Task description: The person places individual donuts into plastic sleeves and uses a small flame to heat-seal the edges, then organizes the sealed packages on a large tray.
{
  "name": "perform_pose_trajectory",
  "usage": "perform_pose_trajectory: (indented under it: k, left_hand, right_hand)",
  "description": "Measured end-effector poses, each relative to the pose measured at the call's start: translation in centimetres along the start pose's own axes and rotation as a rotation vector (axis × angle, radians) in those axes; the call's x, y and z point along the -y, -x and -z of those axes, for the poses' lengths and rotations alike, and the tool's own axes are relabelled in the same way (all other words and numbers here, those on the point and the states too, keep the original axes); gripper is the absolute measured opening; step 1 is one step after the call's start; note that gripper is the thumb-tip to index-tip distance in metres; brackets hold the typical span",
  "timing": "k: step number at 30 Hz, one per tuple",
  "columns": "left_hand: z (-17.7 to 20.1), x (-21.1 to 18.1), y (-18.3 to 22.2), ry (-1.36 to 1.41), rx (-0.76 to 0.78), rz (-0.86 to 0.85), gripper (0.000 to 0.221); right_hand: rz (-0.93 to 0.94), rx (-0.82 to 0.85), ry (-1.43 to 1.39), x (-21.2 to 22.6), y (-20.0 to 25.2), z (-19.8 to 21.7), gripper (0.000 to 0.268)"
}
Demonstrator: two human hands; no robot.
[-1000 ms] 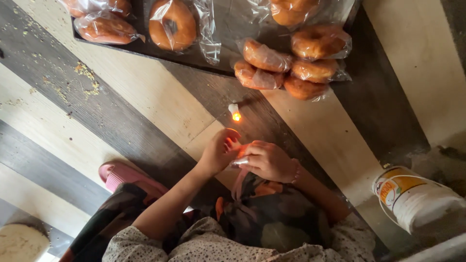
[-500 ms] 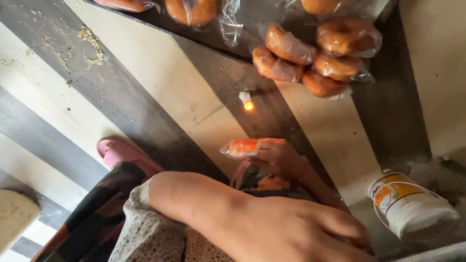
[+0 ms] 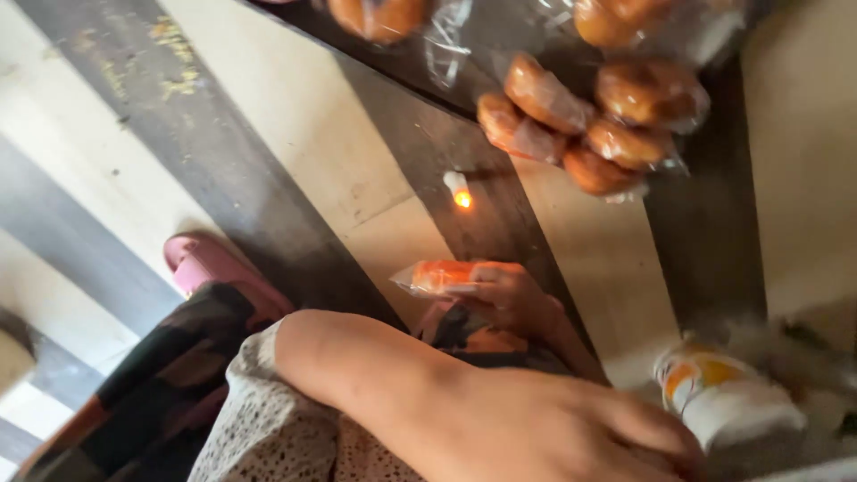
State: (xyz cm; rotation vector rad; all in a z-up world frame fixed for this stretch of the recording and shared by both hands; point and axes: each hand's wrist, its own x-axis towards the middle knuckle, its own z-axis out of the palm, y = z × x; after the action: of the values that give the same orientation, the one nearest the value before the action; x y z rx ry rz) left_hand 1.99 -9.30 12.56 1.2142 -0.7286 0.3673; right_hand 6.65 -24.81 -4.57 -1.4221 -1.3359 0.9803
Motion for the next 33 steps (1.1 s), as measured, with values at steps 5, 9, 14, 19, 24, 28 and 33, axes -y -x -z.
perform_pose_trajectory:
  k: [5,9,14,19,24,28,33]
  left_hand:
    - [3.6,-2.2,0.0,-0.007,0.005,-0.003,0.022]
    - [1.9,-1.2,-0.8,-0.061,0.043,0.099,0.033]
    - [2.4,-1.7,1.4,-0.099,0.048,0.104,0.031]
    - [6.9,-2.8,2.1,-0.159,0.028,0.020,0.014]
    - [5.6,3.4,13.3,-0.424,-0.065,0.581,0.039]
    - [3.0,7.2,21.9,-0.555,-0.203,0.812,0.026]
    - [2.7,8.1,23.9,-0.183,-0.420,1.018,0.015]
  right_hand:
    - [-0.138,0.100,-0.058,1.1,-0.1,1.1,0.026]
    - [0.005,0.022,-0.008,1.3,-1.1,0.9,0.025]
    - [-0.074,0.027,-0.023,0.8,-0.4,1.3,0.028]
    - [-0.024,-0.027,0.053,0.7,-0.7,1.7,0.030]
    - [-0.064,-0.056,0.106,1.8,-1.1,2.9,0.029]
    - [-0.075,-0.023,0.184,1.4,-2.0,2.9,0.030]
    - [-0.184,-0.267,-0.019,-1.8,-0.5,1.7,0.018]
